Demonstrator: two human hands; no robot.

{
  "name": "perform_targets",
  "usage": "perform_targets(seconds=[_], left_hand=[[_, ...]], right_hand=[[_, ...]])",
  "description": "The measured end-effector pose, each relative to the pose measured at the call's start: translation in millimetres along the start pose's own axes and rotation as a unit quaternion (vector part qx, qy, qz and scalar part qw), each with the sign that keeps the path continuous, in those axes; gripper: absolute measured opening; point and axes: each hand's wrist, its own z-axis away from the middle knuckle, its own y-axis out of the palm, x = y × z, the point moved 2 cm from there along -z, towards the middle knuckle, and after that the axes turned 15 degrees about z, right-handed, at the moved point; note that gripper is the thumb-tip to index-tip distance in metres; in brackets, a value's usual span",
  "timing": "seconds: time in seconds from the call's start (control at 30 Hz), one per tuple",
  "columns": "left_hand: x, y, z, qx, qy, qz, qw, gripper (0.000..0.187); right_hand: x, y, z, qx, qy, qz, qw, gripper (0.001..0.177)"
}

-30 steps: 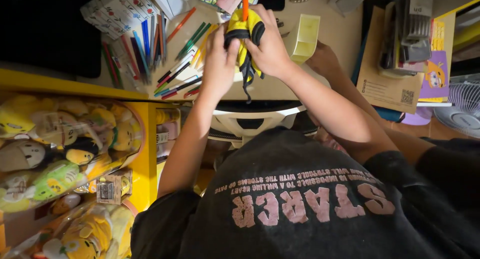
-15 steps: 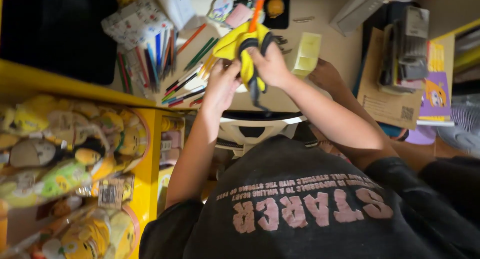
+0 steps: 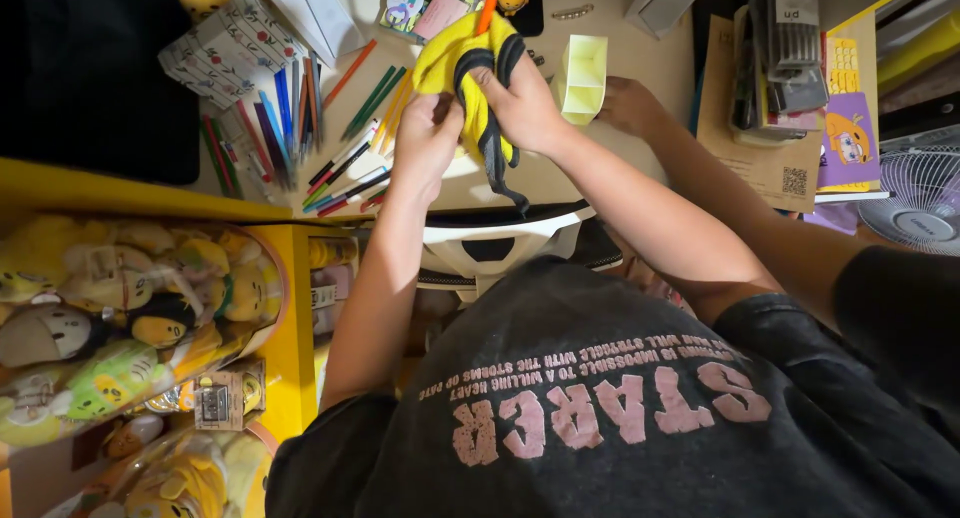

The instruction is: The person wipes a desk surface with a yellow cloth, then picks up and arranges various pens and markers into a small container. They handle the items one at a time, placing them into the container and occasionally adjusting their positions.

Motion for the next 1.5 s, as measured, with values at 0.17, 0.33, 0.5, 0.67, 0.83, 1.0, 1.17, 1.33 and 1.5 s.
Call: perform_targets(seconds=[0.17,0.33,0.5,0.67,0.83,1.0,1.17,1.33,1.5], left_hand=[[-1.1,-3.8,12.9,-0.048,0.121,-0.296,0.946,0.019],[5.5,-4.1,26.4,-0.042,0.044,-0.254,0.965,0.030],[-2.4,12.5,48.6,-0.034,0.001,-0.247,0.968,0.035],[9.5,-0.2,45.9,-0.055,0.011,-0.293,0.955,0.033],[5.3,1.4,51.3,-0.028,0.034,-0.257,0.965,0.029],[5.3,13.9,56.6,-0.019,-0.015,-0.203,0.979,0.033],[-0.6,27.6,61.2,0.016,-0.094,0.122,0.988,0.036],[-24.7,53.5,44.6,0.102,0.142,0.127,0.976,0.056],[13.1,58.6,21.7,0.031,-0.002,0.185,0.982,0.040]], right_hand=[[-12.2,-15.5,-12.7,-0.059,0.017,-0.016,0.998,0.025],[-3.2,-40.5,-26.7,-0.048,0.019,-0.141,0.989,0.022],[4.9,-44.8,-32.4,-0.116,0.093,-0.284,0.947,0.025],[-6.1,-13.5,-16.6,-0.114,0.017,-0.089,0.989,0.029],[7.7,-12.0,-7.8,-0.055,0.056,-0.143,0.987,0.029],[18.0,-18.0,-18.2,-0.110,0.117,-0.189,0.969,0.027],[18.5,-11.7,18.3,-0.075,0.027,-0.130,0.988,0.028],[51.0,-20.6,35.5,-0.053,-0.059,0.115,0.990,0.049],[69.0,-125.8,58.9,0.021,-0.146,0.231,0.962,0.073]])
